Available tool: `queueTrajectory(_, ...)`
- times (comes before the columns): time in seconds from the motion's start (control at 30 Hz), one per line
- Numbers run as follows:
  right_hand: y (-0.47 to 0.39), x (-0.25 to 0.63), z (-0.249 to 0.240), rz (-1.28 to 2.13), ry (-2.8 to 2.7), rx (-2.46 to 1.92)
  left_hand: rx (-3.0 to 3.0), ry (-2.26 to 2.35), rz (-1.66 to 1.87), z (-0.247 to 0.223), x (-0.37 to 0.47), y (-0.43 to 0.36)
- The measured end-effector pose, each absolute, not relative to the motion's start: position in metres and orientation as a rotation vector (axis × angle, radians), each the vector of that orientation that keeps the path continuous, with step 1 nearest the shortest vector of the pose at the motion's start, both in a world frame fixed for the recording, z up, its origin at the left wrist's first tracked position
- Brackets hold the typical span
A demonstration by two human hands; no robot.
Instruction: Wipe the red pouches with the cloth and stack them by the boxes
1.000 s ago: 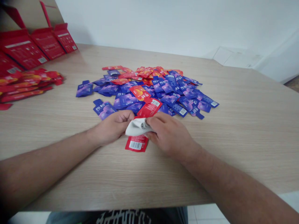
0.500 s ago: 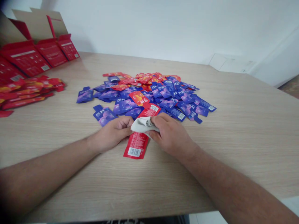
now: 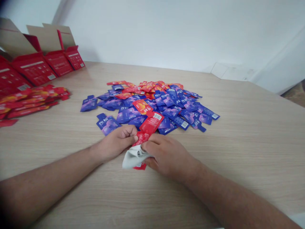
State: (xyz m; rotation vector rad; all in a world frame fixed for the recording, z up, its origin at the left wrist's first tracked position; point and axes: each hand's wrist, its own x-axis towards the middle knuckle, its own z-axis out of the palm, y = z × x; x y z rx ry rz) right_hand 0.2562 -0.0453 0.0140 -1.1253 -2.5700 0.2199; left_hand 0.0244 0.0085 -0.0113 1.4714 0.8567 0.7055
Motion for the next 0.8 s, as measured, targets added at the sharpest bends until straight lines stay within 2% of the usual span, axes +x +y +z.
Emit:
queueTrajectory(0.2,-0.0396,0.2615,0.0151,0.086,-2.311,-1.348,1.478,0.871,0.699,-0.0114,0.0245,0.0086)
queueTrajectory(0.37,-0.0445,0.2563,0.0151,0.249,-2.59,-1.117,1.466,0.875,0.709,-0.0135,0.0244,0.0087)
queueTrajectory(0.57,-0.0388,0.2609,0.0132,0.123,-2.332,-1.333,1.517,0.89,0.71,-0.0128,0.0242,0.0094)
queueTrajectory(0.8,-0.0463,0.2547,0.0142,0.237,-2.567,-1.174,1.5,0.885,0.719,-0.0145,0.0233,0.0093)
